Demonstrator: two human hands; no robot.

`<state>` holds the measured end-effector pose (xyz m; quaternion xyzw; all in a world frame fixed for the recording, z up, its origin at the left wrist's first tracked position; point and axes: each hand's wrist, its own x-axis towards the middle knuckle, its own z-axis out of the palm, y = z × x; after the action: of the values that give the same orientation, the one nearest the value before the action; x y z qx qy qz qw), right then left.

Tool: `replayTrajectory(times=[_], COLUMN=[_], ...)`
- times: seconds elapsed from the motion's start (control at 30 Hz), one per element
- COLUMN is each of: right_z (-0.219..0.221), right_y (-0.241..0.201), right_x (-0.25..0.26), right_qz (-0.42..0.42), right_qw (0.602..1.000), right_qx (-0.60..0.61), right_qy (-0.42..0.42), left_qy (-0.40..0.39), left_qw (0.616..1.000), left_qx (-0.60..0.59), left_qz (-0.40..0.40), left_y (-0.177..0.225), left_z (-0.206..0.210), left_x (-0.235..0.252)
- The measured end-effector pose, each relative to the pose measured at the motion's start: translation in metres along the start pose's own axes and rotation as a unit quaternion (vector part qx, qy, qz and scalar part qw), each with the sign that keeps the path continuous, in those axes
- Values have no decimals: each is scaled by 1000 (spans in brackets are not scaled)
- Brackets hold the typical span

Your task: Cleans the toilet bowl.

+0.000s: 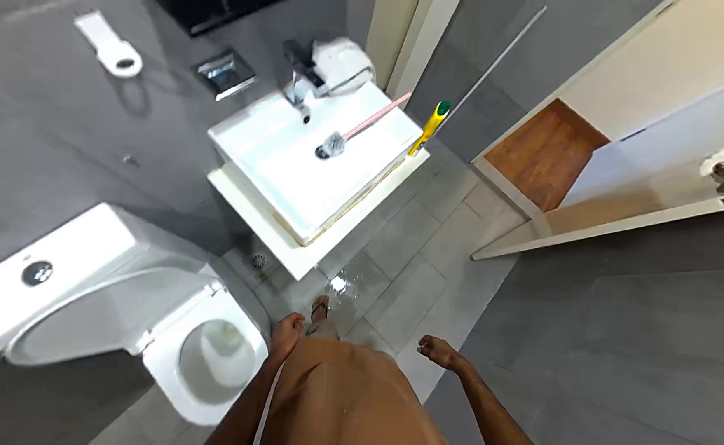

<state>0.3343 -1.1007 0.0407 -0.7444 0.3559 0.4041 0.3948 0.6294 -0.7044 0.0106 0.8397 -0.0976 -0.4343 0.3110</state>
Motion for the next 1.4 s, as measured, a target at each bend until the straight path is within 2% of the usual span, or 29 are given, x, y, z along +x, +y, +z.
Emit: replayTrajectory(times=[0.13, 0.2, 0.27, 0.37, 0.47, 0.6, 0.7, 0.8, 0.87, 0.97, 1.1, 1.17, 1.23, 1.27, 1.33, 1.4], right_z=[-85, -117, -147, -205, -293, -409, -491, -540, -540, -521, -510, -506, -492, -478, -442, -403], right_y=[-18, -32, -51, -92, -155, -235, -296, -329, -328, -292, -262, -249, -235, -229, -225, -234], right_x=[9, 20, 39, 76, 114, 166, 196, 234, 250, 242, 240, 210, 173, 154, 114, 77], right_qz=[38, 9, -42, -122, -167, -254, -296, -289, -302, -382, -427, -417, -451, -489, -585, -655], right_qw=[988, 972, 946, 917, 885, 809, 761, 764, 770, 780, 773, 792, 800, 784, 726, 700], right_qx=[42, 125, 230, 253, 249, 303, 280, 232, 253, 278, 281, 213, 84, 10, -87, -102], right_qy=[142, 198, 223, 282, 357, 435, 504, 528, 501, 410, 376, 391, 388, 383, 352, 266], left_qy=[-134, -164, -161, -117, -28, 106, 156, 156, 143, 125, 111, 119, 143, 152, 163, 178], left_qw=[988, 980, 981, 990, 995, 965, 938, 942, 951, 964, 982, 980, 970, 964, 954, 943], left_qx=[78, 108, 109, 64, -39, -141, -192, -192, -176, -165, -144, -159, -185, -197, -213, -219], left_qz=[-12, -4, 0, -37, -88, -195, -243, -226, -210, -165, -54, 8, 70, 94, 137, 177], left_y=[66, 90, 107, 120, 126, 157, 189, 215, 237, 284, 347, 380, 413, 428, 452, 459], left_z=[-17, -23, -23, -19, -3, 36, 71, 107, 126, 141, 127, 113, 96, 87, 76, 72], left_x=[64, 85, 105, 121, 115, 63, 37, 34, 41, 62, 98, 111, 113, 107, 90, 68])
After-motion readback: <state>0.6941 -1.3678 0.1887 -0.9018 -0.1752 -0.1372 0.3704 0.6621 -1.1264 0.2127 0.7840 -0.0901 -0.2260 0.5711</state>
